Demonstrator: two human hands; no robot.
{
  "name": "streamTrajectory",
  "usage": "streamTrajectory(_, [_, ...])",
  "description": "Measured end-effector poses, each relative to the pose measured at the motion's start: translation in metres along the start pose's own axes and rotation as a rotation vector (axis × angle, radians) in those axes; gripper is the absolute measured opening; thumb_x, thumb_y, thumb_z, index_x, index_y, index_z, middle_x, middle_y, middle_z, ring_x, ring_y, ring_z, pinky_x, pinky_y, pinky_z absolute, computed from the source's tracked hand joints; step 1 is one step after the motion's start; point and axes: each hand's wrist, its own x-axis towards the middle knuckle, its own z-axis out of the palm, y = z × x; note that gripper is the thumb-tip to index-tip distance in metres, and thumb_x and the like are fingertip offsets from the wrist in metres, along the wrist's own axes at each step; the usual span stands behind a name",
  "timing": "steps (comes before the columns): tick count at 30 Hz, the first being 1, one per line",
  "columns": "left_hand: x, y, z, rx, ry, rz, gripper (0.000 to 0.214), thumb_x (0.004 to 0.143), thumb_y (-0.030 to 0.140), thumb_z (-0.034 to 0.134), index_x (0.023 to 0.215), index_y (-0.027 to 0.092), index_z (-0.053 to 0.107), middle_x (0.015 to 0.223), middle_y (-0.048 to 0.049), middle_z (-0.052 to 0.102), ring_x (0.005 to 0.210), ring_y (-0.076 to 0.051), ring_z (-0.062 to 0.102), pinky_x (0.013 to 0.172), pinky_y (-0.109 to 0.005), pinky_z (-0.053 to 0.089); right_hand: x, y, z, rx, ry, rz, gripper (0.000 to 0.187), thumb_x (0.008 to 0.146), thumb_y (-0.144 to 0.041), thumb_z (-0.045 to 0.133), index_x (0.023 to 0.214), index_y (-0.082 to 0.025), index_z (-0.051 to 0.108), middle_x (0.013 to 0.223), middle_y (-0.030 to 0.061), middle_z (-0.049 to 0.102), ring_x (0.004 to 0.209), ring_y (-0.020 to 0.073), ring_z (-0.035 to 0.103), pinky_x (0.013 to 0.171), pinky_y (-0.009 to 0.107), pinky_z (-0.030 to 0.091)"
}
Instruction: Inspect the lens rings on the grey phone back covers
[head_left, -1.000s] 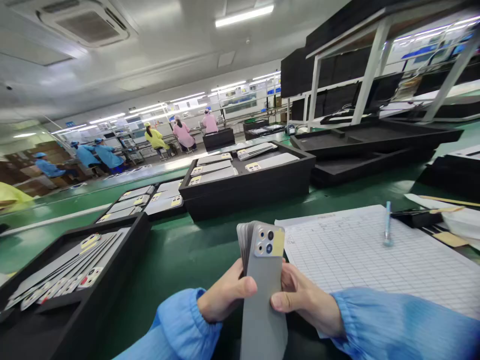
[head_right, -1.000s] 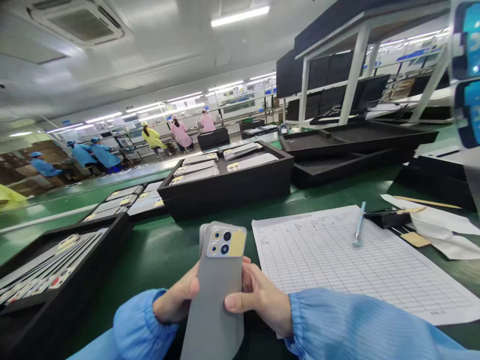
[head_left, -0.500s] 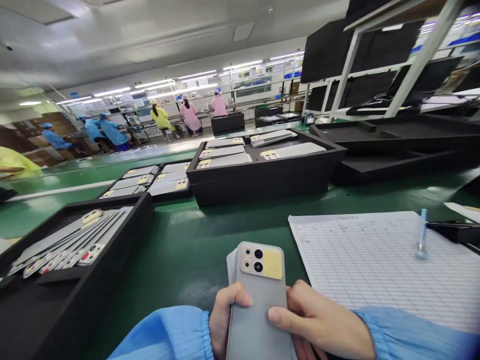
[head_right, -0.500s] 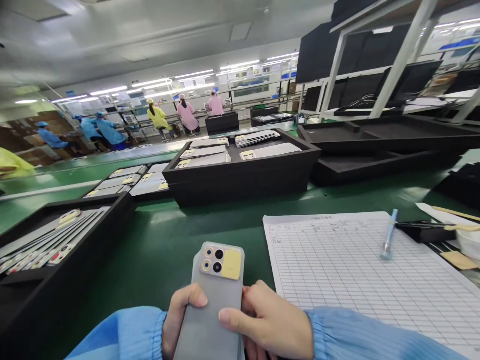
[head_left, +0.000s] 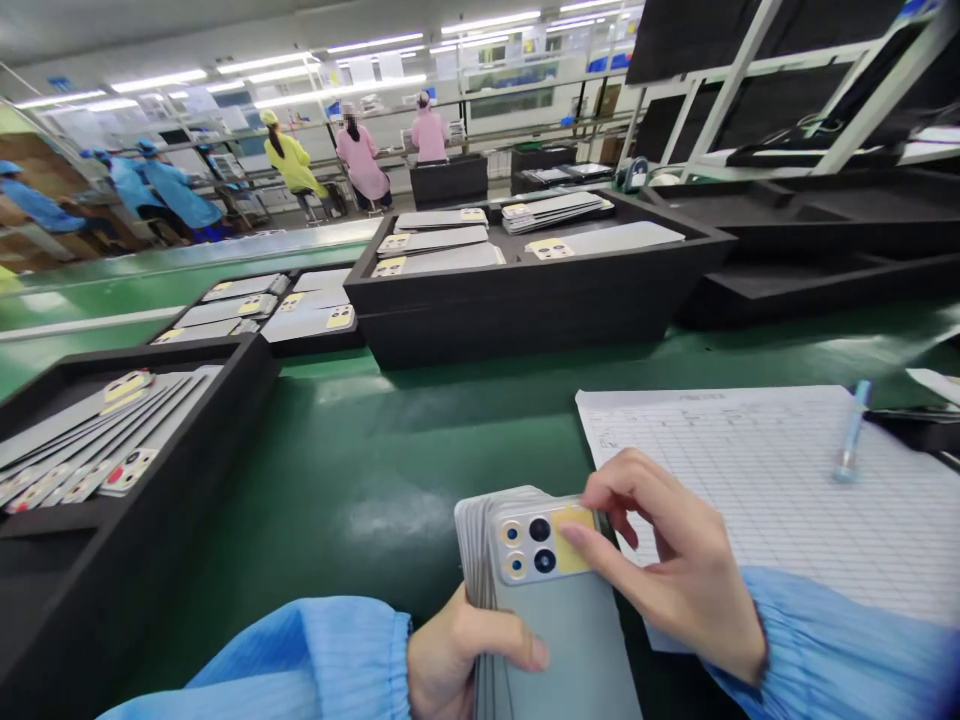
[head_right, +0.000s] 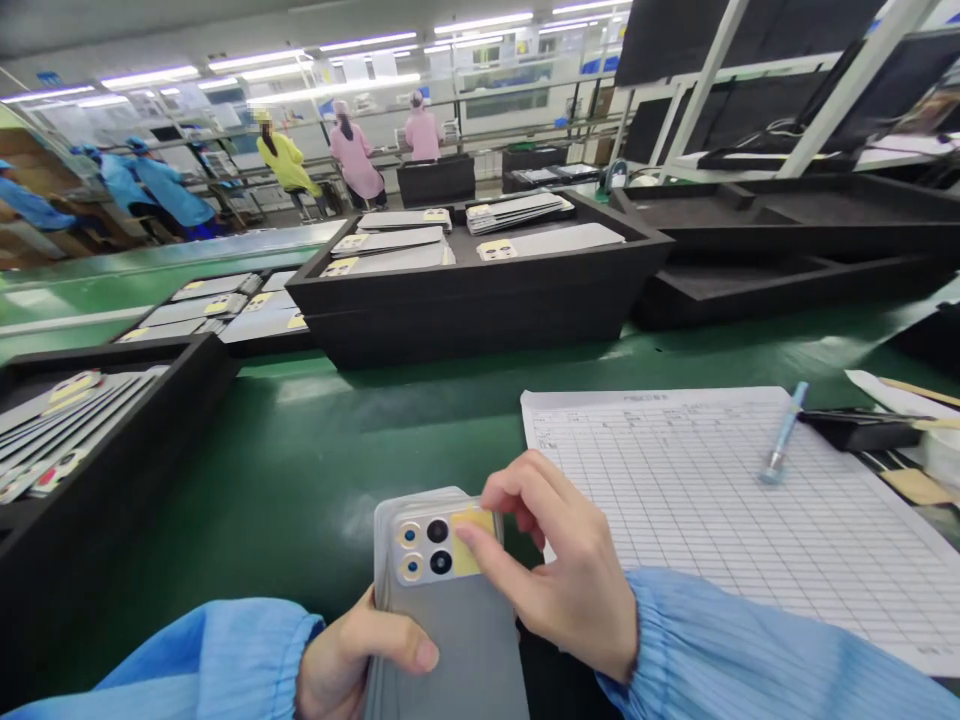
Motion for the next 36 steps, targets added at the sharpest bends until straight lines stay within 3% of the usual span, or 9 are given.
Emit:
streamTrajectory(7, [0.0003, 0.0007, 0.0001, 0.008, 0.032, -0.049, 0.053, 0.052, -0.001, 0.051, 0.101, 0.014, 0.060, 0.070, -0.0054, 0.068, 0.066, -0.018, 0.063, 0.068, -0.032, 0.045, 0.0008, -0.0016, 0.0023, -0.031, -0.050, -0.082, 0.021, 0.074, -0.009, 0.056, 0.095, -0.015, 0.058, 0.083, 0.0052, 0.047, 0.071, 0.0146, 0.050, 0.058, 0.029, 0.046])
streamTrajectory(16, [0.0027, 0.0012, -0.0009, 0.061, -0.005, -0.086, 0.054, 0.052, -0.002, 0.052, 0.102, 0.015, 0.060, 0.072, -0.0050, 0.068, 0.064, -0.017, 0.063, 0.058, -0.024, 0.044, -0.0001, -0.0036, 0.0023, -0.012, 0.004, -0.143, 0.020, 0.070, -0.009, 0.060, 0.089, -0.016, 0.064, 0.076, 0.0048, 0.051, 0.069, 0.0154, 0.048, 0.055, 0.029, 0.044])
streamTrajectory(25, [-0.0001, 0.0036, 0.0002, -0.006, -0.004, -0.107, 0.057, 0.048, -0.004, 0.045, 0.098, 0.015, 0.063, 0.075, -0.0039, 0.068, 0.068, -0.017, 0.063, 0.067, -0.028, 0.045, -0.0069, -0.0022, 0.0033, -0.008, 0.047, -0.272, 0.019, 0.069, -0.004, 0.058, 0.081, -0.018, 0.062, 0.076, 0.0038, 0.054, 0.068, 0.0155, 0.048, 0.056, 0.030, 0.043])
streamTrajectory(33, [0.0007, 0.0048, 0.0029, 0.020, 0.020, -0.123, 0.058, 0.046, -0.005, 0.044, 0.096, 0.014, 0.064, 0.076, -0.0052, 0.068, 0.072, -0.019, 0.063, 0.068, -0.030, 0.045, -0.0015, -0.0054, 0.0027, 0.052, -0.030, -0.178, 0.021, 0.068, -0.005, 0.060, 0.087, -0.013, 0.059, 0.077, 0.0053, 0.053, 0.069, 0.0153, 0.049, 0.057, 0.029, 0.044])
streamTrajectory(36, [0.0002, 0.0051, 0.0028, 0.016, 0.011, -0.133, 0.058, 0.046, -0.005, 0.044, 0.098, 0.015, 0.063, 0.076, -0.0048, 0.068, 0.073, -0.019, 0.062, 0.069, -0.030, 0.045, -0.0008, -0.0065, 0.0025, 0.044, 0.012, -0.190, 0.017, 0.070, -0.002, 0.058, 0.082, -0.015, 0.061, 0.072, 0.0037, 0.052, 0.066, 0.0138, 0.048, 0.054, 0.028, 0.043])
